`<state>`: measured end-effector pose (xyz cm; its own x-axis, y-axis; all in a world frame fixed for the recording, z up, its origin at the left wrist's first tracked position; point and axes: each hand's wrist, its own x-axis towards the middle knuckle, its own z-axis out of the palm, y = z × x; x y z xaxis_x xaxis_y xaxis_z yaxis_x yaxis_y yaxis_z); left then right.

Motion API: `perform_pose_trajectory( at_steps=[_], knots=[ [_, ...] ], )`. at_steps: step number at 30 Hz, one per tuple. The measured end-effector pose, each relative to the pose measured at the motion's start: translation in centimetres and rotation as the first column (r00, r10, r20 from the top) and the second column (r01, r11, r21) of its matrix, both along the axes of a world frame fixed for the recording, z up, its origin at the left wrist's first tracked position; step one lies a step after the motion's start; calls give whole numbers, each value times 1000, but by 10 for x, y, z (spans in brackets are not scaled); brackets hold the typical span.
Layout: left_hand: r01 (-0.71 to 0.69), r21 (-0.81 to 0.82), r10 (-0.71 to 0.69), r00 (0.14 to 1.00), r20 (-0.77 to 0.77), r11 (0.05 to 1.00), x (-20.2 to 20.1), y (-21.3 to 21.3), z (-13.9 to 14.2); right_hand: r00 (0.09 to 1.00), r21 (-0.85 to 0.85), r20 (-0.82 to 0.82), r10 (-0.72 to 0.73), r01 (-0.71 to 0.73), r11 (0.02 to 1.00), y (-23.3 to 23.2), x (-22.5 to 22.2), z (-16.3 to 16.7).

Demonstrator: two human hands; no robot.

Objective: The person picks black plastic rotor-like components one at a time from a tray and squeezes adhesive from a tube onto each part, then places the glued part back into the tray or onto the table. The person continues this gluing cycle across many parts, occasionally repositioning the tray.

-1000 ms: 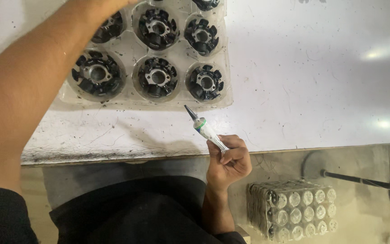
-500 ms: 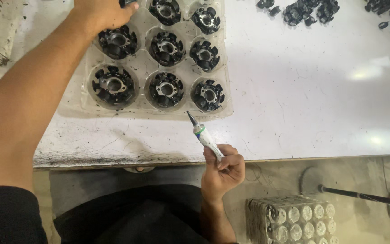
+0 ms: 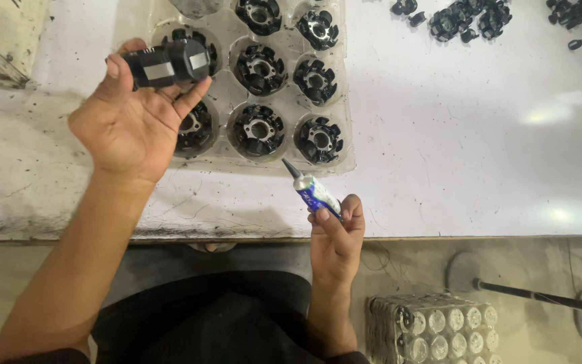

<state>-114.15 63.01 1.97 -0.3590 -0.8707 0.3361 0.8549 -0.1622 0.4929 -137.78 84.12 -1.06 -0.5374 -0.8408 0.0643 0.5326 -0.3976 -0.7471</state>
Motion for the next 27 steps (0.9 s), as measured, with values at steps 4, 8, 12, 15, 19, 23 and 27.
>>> perform_pose_trajectory(
  at_steps=[4, 8, 12, 15, 19, 23, 27],
  knots=[
    [-56, 164, 71, 994, -87, 985, 2, 2, -17, 981, -67, -156, 119, -131, 989, -1, 13, 9],
    [33, 179, 4, 980, -200, 983, 5, 9, -10, 979, -59, -204, -28, 16, 998, -3, 29, 13],
    [159, 267, -70, 947, -315, 951, 6, 13, 7, 923, -211, -332, -194, 128, 969, -13, 38, 14],
    [170, 133, -125, 948, -293, 976, 8, 16, 17, 804, -244, -506, -312, 213, 946, -17, 42, 15],
    [-56, -49, 51, 994, -101, 997, 5, 34, 23, 480, -315, -780, -402, 254, 914, -14, 50, 21],
    [-241, -291, 273, 960, 71, 926, -3, 47, 31, 348, -373, -832, -432, 225, 900, -13, 58, 31],
    [-301, -482, 397, 912, 107, 823, -1, 57, 38, 265, -415, -850, -456, 196, 888, -12, 66, 43]
  ],
)
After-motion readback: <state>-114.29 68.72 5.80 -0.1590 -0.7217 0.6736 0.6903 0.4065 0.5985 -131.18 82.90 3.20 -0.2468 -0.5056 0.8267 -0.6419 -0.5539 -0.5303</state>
